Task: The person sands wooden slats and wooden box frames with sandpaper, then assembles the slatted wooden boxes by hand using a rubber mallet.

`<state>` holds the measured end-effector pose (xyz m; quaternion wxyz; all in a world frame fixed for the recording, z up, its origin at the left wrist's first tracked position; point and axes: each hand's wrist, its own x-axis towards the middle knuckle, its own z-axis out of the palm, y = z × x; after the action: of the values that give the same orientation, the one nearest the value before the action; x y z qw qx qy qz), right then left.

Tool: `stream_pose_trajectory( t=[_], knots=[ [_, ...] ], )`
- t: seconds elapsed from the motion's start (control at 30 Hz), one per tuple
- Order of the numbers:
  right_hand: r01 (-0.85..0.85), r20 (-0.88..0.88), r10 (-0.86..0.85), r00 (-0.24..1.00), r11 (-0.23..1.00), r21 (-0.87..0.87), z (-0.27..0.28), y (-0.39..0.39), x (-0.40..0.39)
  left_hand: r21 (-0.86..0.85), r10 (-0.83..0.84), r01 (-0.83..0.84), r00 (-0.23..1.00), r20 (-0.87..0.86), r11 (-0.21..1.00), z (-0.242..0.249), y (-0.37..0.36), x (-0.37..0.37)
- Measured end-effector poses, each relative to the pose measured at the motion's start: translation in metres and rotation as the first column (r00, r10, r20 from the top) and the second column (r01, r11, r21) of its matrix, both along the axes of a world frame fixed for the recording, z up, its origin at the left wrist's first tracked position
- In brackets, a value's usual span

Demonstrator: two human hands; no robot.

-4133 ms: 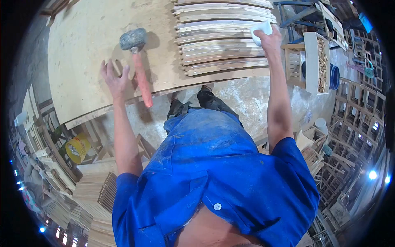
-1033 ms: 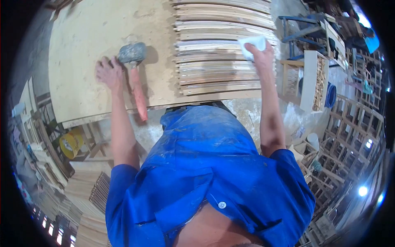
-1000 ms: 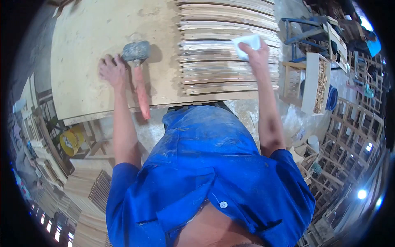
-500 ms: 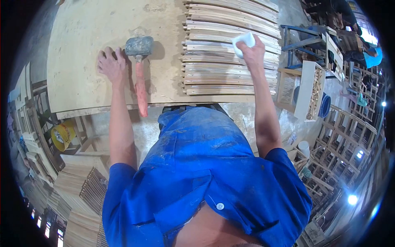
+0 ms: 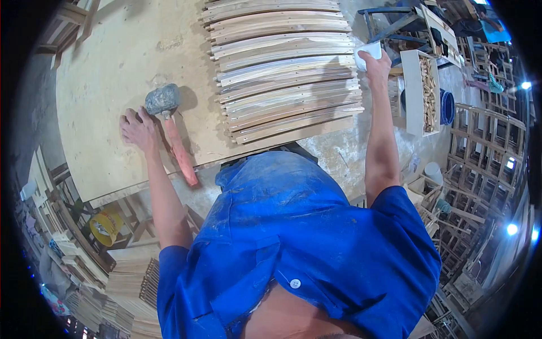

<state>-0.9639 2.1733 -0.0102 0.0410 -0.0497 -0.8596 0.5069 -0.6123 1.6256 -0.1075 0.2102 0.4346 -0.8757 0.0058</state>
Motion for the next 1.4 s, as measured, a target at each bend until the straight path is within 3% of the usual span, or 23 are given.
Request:
stream_pose_trajectory(
  t=[0.17, 0.23, 0.3, 0.5, 0.63, 0.87, 1.1, 1.17, 1.2, 1.23, 1.27, 1.3, 1.33, 1.37, 1.4],
  knots=[
    [-0.125, 0.119, 0.170, 0.978, 0.940, -0.317, 0.014, -0.098, 0.059, 0.032, 0.046, -0.047, 0.998, 0.039, 0.998, 0.005, 0.004, -0.001],
    [-0.327, 0.114, 0.369, 0.922, 0.903, -0.278, 0.006, -0.149, 0.082, 0.010, 0.055, -0.055, 0.997, 0.045, 0.998, 0.011, 0.007, 0.000],
    [-0.443, 0.069, 0.461, 0.885, 0.878, -0.178, -0.006, -0.197, 0.098, 0.099, 0.003, -0.003, 1.000, 0.008, 0.995, 0.019, 0.010, 0.000],
    [-0.512, -0.003, 0.512, 0.859, 0.857, -0.060, -0.012, -0.255, 0.110, 0.129, 0.010, -0.006, 0.999, -0.031, 0.992, 0.018, 0.008, 0.000],
    [-0.480, 0.063, 0.481, 0.874, 0.877, -0.036, -0.017, -0.217, 0.089, 0.141, 0.018, -0.013, 0.999, -0.032, 0.990, 0.022, 0.012, -0.001],
    [-0.268, -0.048, 0.267, 0.962, 0.963, -0.021, -0.024, -0.104, 0.030, 0.014, 0.039, -0.039, 0.999, -0.013, 0.999, 0.013, 0.009, -0.002],
    [-0.091, -0.041, 0.091, 0.995, 0.996, -0.002, -0.013, -0.012, -0.018, 0.043, 0.012, -0.013, 1.000, 0.011, 0.999, 0.011, 0.008, 0.000],
    [-0.048, -0.081, 0.059, 0.995, 0.991, 0.128, -0.019, 0.007, -0.033, 0.013, 0.022, -0.022, 1.000, -0.001, 1.000, 0.005, 0.017, -0.004],
    [-0.093, -0.026, 0.097, 0.995, 0.988, 0.124, -0.028, 0.022, -0.041, -0.019, -0.018, 0.020, 0.996, 0.092, 1.000, -0.010, 0.016, -0.001],
    [-0.142, -0.035, 0.147, 0.989, 0.985, 0.100, -0.022, 0.028, -0.033, -0.072, -0.021, 0.035, 0.982, 0.188, 0.997, -0.006, 0.002, 0.004],
    [-0.154, 0.075, 0.163, 0.984, 0.982, -0.114, -0.022, 0.037, -0.026, -0.099, -0.010, 0.025, 0.989, 0.146, 0.995, -0.023, -0.002, 0.007],
    [-0.134, 0.200, 0.204, 0.958, 0.940, -0.315, 0.012, 0.015, 0.002, -0.126, -0.001, 0.014, 0.995, 0.103, 0.992, -0.041, -0.006, 0.012],
    [-0.142, 0.236, 0.279, 0.931, 0.871, -0.471, 0.001, 0.018, 0.004, -0.356, -0.016, 0.097, 0.975, 0.224, 0.929, -0.020, 0.008, 0.012],
    [-0.123, 0.270, 0.350, 0.897, 0.784, -0.608, -0.013, 0.023, 0.004, 0.028, -0.014, 0.006, 0.947, 0.321, 1.000, -0.002, 0.010, 0.007],
    [0.063, 0.368, 0.272, 0.889, 0.724, -0.687, -0.035, 0.030, -0.003, 0.314, 0.064, -0.149, 0.962, 0.264, 0.938, 0.042, 0.018, -0.006]
  ],
)
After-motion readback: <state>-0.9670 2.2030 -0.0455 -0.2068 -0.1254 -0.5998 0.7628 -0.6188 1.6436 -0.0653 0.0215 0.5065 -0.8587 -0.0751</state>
